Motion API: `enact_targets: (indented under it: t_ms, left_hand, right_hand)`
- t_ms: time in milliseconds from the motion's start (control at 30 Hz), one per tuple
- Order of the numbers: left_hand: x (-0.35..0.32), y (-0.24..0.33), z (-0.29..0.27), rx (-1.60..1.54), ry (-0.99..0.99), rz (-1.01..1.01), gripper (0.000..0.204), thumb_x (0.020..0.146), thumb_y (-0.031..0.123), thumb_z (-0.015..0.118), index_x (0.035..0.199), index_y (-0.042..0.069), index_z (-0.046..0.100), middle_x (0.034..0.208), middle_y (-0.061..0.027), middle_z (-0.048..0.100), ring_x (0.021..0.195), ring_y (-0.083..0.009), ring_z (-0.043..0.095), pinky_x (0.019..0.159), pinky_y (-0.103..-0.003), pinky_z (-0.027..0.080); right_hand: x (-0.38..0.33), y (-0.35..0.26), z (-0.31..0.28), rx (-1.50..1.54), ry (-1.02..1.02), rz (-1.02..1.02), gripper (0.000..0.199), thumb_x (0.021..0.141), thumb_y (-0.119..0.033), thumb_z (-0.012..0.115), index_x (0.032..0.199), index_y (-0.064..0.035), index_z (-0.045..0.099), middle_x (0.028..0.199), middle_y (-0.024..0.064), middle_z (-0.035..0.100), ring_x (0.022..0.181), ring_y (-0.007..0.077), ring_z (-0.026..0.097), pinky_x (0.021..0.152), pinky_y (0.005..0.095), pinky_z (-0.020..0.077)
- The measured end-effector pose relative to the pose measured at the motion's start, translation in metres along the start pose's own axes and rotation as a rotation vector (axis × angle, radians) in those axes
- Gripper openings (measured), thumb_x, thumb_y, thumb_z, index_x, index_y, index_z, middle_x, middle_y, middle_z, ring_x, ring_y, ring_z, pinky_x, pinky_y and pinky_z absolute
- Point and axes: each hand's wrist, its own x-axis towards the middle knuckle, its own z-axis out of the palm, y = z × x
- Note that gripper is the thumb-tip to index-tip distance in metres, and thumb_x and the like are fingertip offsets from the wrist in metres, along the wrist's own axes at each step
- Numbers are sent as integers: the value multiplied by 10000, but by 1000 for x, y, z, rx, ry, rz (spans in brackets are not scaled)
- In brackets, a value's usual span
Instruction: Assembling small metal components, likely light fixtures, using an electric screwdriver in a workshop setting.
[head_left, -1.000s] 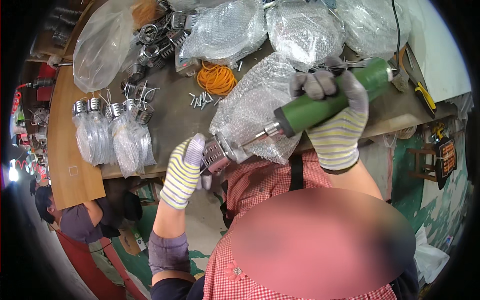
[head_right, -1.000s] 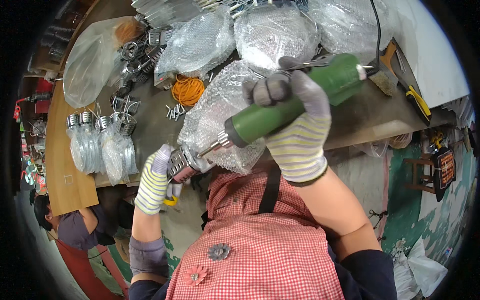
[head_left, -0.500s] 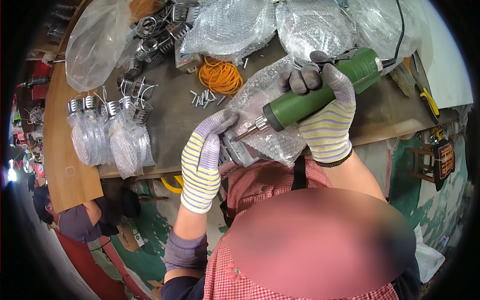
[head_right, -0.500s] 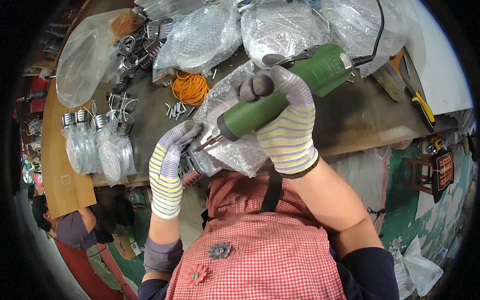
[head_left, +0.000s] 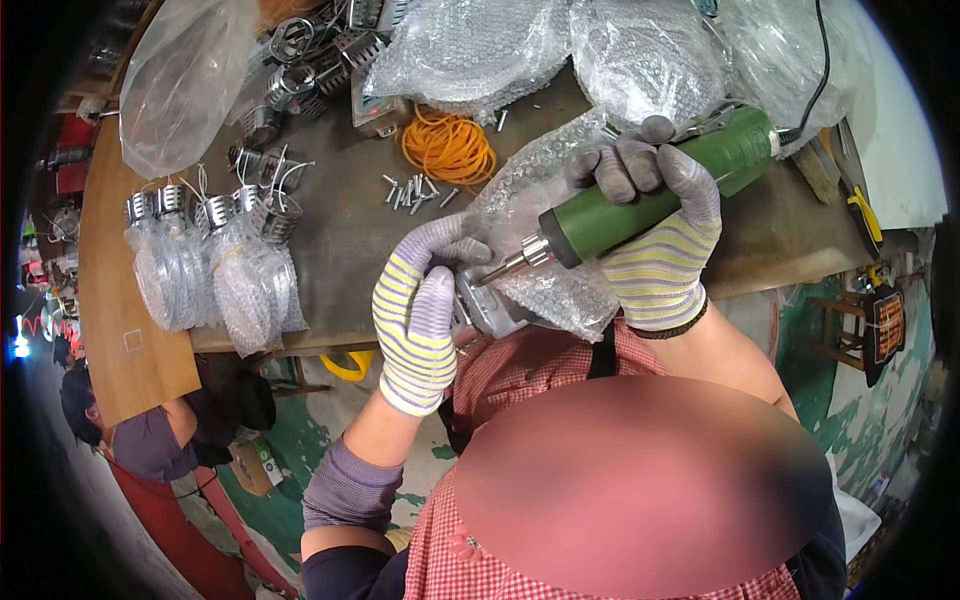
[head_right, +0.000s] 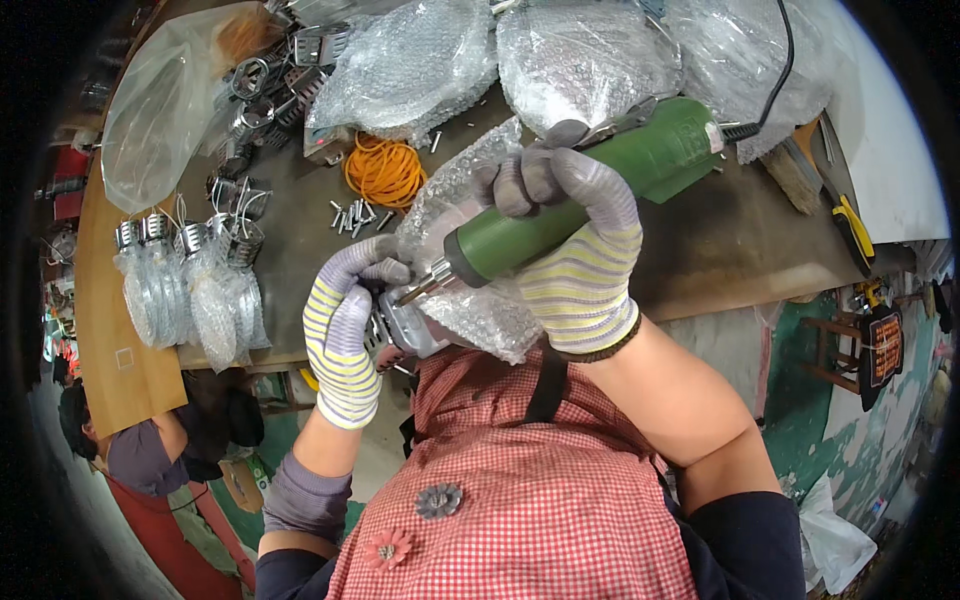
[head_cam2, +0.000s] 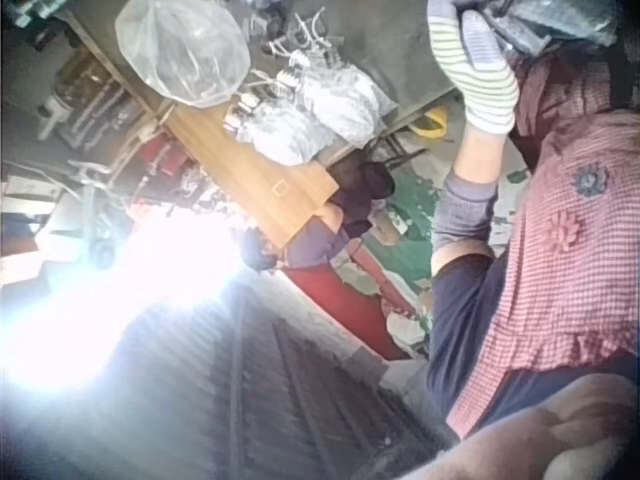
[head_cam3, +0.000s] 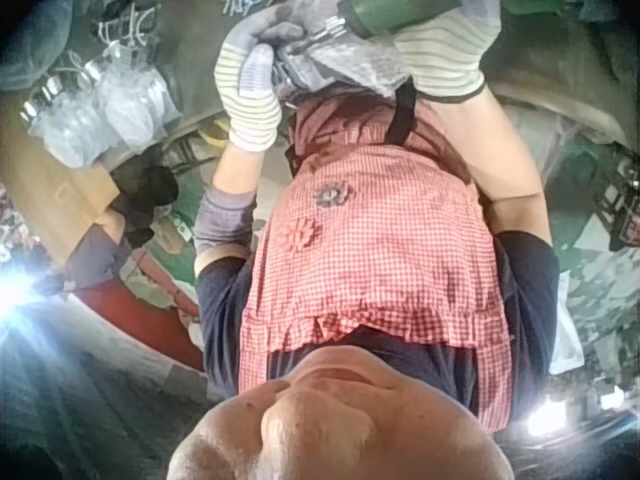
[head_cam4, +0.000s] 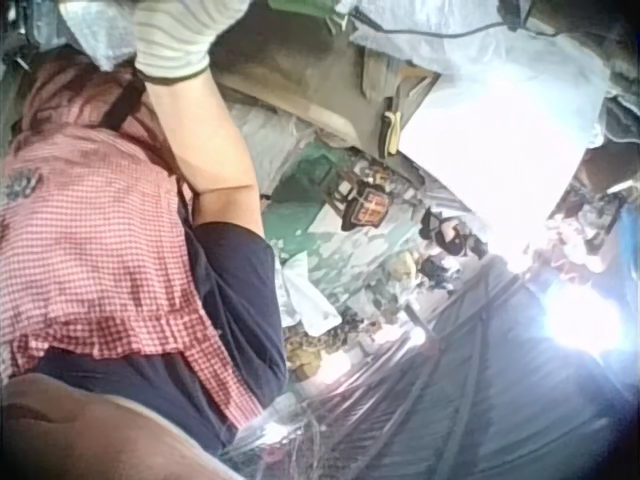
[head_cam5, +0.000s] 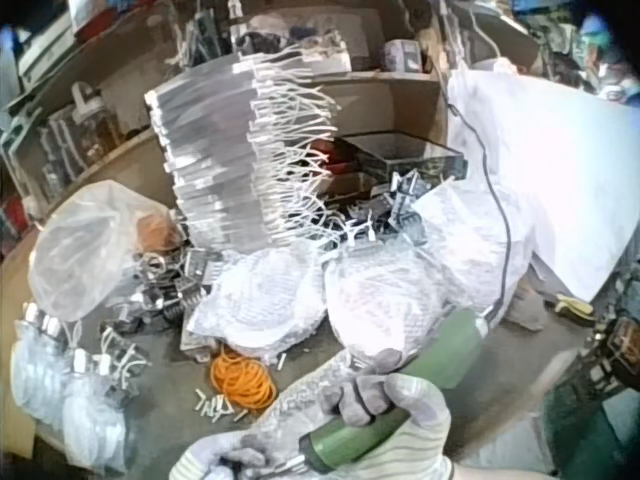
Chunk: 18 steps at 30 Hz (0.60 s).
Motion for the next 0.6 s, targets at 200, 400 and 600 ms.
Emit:
enact_targets:
  t_ms: [200, 400, 600]
  left_hand:
    - [-4, -2, 4, 25, 38, 20, 362, 974, 224, 461, 1162, -47, 610, 1063, -130, 687, 930, -168, 647, 848, -310, 511]
    - [-5, 2, 10, 50, 145, -46, 374, 918, 190, 439, 1154, -51, 600, 948, -146, 700, 864, -189, 661, 827, -306, 525]
    - [-8, -7, 5, 3, 164, -55, 375, 911, 207, 460, 1154, -41, 602, 938, -144, 699, 767, -153, 642, 688, -257, 530]
  right_hand:
    - [-2, -5, 7, -48, 134, 18, 251, 899, -163, 610, 1127, -72, 558, 739, -11, 436, 689, 154, 455, 984, 385, 427]
    - [-15, -18, 6, -54, 106, -73, 281, 885, -178, 620, 1135, -67, 556, 708, -22, 397, 667, 141, 424, 958, 408, 431]
    - [-20, -16, 12, -93, 126, -13, 215, 864, -231, 637, 804, -100, 477, 695, -1, 400, 688, 160, 427, 974, 372, 369]
